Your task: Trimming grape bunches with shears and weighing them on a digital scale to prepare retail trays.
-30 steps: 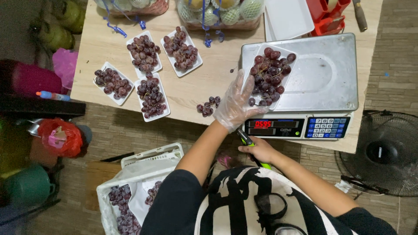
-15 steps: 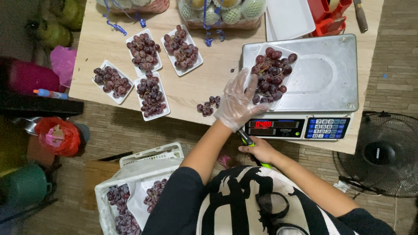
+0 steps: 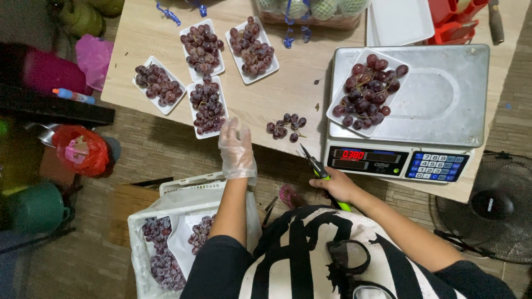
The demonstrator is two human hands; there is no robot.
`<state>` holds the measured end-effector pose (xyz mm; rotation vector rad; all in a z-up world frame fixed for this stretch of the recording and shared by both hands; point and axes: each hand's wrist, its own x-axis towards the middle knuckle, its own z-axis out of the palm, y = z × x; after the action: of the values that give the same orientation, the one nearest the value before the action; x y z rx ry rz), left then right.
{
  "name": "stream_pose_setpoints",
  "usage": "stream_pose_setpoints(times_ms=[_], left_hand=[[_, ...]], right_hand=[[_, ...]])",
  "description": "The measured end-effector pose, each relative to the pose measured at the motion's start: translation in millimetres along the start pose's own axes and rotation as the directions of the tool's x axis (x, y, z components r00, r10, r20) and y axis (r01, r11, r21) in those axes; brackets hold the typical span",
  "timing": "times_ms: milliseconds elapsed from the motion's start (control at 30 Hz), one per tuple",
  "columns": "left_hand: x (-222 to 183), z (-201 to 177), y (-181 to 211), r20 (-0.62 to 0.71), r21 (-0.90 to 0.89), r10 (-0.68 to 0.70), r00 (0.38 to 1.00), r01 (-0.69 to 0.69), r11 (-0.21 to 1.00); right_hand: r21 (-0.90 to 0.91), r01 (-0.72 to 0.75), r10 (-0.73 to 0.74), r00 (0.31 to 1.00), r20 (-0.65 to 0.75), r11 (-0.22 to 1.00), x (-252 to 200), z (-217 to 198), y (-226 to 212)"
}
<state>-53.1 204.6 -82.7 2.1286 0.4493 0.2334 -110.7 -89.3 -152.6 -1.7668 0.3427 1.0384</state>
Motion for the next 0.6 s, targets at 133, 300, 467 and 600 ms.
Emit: stream_pose_setpoints(times_ms=[133, 300, 467, 600], left_hand=[[4.8, 35.3, -69.4, 0.024, 0.295, -0.007, 1.0, 0.0, 0.955], [16.0, 74.9, -103.7, 0.087, 0.336, -0.053, 0.995, 0.021, 0.942], [37.9, 95.6, -135.7, 0.112, 0.377, -0.141, 0.984, 0.089, 0.922], [33.4, 86.7, -92.4, 0.141, 0.363, -0.193, 0.971, 0.131, 0.923]], right_hand=[[-0.044, 0.004, -0.004, 1.0, -0.022, 0.999, 10.5, 9.9, 0.0], [-0.004, 0.01, -0.01, 0.998, -0.056, 1.0, 10.0, 20.2, -6.3], [-0.071, 0.02, -0.028, 0.993, -0.117, 0.997, 2.0, 25.8, -10.9], [-0.113, 0.037, -0.053, 0.989, -0.138, 0.993, -3.4, 29.8, -31.4]])
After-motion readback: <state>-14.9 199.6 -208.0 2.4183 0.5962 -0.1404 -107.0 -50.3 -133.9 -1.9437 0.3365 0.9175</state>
